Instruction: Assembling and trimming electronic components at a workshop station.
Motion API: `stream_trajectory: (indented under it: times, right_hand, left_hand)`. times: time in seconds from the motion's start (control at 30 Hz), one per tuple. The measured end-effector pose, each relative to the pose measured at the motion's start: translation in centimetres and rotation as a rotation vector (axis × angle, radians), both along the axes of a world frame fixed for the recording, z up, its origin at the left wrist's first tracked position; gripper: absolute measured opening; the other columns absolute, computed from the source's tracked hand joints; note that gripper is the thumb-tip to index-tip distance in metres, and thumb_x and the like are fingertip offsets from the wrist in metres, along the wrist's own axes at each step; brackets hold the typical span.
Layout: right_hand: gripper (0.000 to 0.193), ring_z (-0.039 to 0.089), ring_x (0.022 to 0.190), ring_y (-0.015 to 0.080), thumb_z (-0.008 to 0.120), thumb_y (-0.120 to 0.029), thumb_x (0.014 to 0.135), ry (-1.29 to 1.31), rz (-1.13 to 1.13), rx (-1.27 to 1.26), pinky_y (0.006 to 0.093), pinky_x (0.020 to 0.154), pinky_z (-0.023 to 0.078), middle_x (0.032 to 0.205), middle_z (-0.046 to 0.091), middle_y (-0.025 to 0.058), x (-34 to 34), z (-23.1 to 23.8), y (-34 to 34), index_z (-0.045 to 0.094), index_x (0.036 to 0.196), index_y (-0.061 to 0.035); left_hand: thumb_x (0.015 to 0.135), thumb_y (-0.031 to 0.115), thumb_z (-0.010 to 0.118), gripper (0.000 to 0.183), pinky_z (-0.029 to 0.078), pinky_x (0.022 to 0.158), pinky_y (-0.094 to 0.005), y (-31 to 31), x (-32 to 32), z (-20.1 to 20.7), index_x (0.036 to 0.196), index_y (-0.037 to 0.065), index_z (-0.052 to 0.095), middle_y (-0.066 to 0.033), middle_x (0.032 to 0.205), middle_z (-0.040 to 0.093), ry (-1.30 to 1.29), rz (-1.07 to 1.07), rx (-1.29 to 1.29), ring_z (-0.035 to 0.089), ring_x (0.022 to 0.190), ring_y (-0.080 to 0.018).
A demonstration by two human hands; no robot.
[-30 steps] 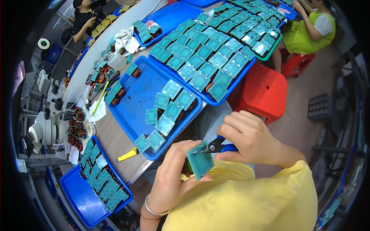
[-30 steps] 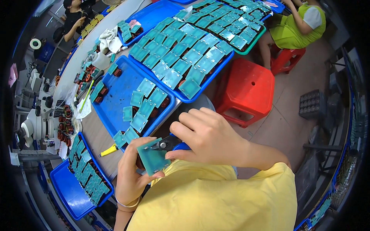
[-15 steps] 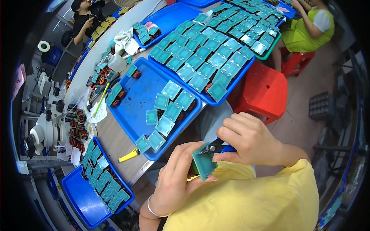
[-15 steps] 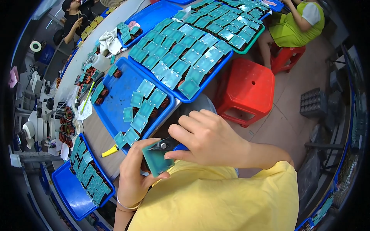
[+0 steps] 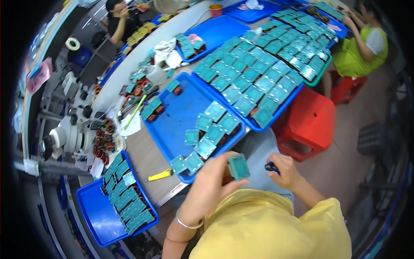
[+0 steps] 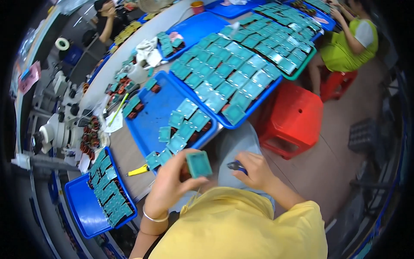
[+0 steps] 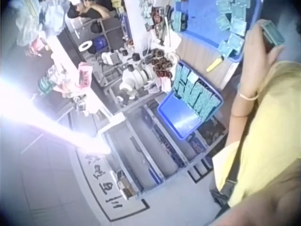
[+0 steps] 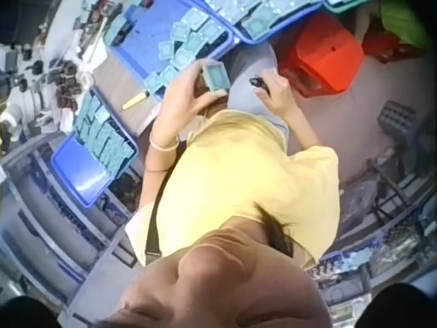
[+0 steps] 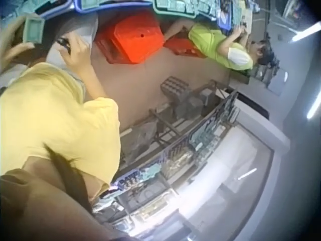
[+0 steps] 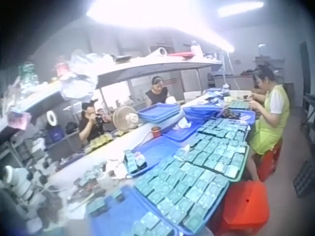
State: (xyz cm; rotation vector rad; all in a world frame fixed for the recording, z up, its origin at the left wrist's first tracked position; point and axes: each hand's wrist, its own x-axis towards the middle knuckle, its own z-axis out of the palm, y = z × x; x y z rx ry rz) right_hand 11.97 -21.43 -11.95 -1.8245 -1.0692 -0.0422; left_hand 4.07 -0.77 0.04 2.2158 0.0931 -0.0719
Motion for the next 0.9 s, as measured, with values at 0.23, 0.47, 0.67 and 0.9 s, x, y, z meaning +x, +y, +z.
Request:
stream_trajectory:
  times: [0.23, 0.47, 0.67, 0.9]
  right_hand:
    - [0.030, 0.055, 0.066, 0.0344, 0.057, -0.032, 0.084, 0.317, -0.070, -0.213, 0.0398, 0.057, 0.042, 0.070, 0.054, 0.0150, -1.5, -4.3, -0.5, 0.050, 0.082, -0.0024]
    - [0.028, 0.056, 0.067, 0.0350, 0.056, -0.031, 0.084, 0.376, -0.007, -0.296, 0.0408, 0.058, 0.043, 0.072, 0.056, 0.0157, -1.6, -5.6, 0.3, 0.051, 0.083, -0.0027]
    - [0.028, 0.056, 0.068, 0.0341, 0.057, -0.030, 0.084, 0.350, 0.008, -0.334, 0.0394, 0.059, 0.044, 0.072, 0.057, 0.0150, -1.4, -6.4, 0.5, 0.050, 0.085, -0.0027]
    - [0.028, 0.056, 0.068, 0.0337, 0.057, -0.029, 0.084, 0.344, 0.029, -0.348, 0.0393, 0.059, 0.044, 0.072, 0.057, 0.0149, -1.6, -6.5, 0.8, 0.050, 0.085, -0.0025]
  left_hand:
    - [0.076, 0.001, 0.067, 0.045, 0.047, 0.074, -0.0259, 11.4, -0.5, -4.2, 0.114, 0.000, 0.044, -0.0075, 0.097, 0.058, -0.131, 0.497, -0.036, 0.056, 0.089, -0.0131]
    - [0.077, 0.008, 0.069, 0.051, 0.047, 0.082, -0.0298, 16.3, 0.2, -7.4, 0.123, 0.004, 0.048, -0.0083, 0.107, 0.056, 0.183, 0.215, -0.076, 0.055, 0.095, -0.0162]
    - [0.080, 0.016, 0.068, 0.044, 0.046, 0.082, -0.0292, 17.5, 2.3, -7.5, 0.119, 0.004, 0.051, -0.0067, 0.105, 0.057, 0.196, 0.222, -0.172, 0.054, 0.093, -0.0150]
    - [0.066, 0.026, 0.077, 0.063, 0.034, 0.096, -0.0419, 24.2, 10.1, -9.4, 0.119, 0.003, 0.050, -0.0184, 0.121, 0.044, -0.390, 0.583, 0.916, 0.040, 0.114, -0.0369]
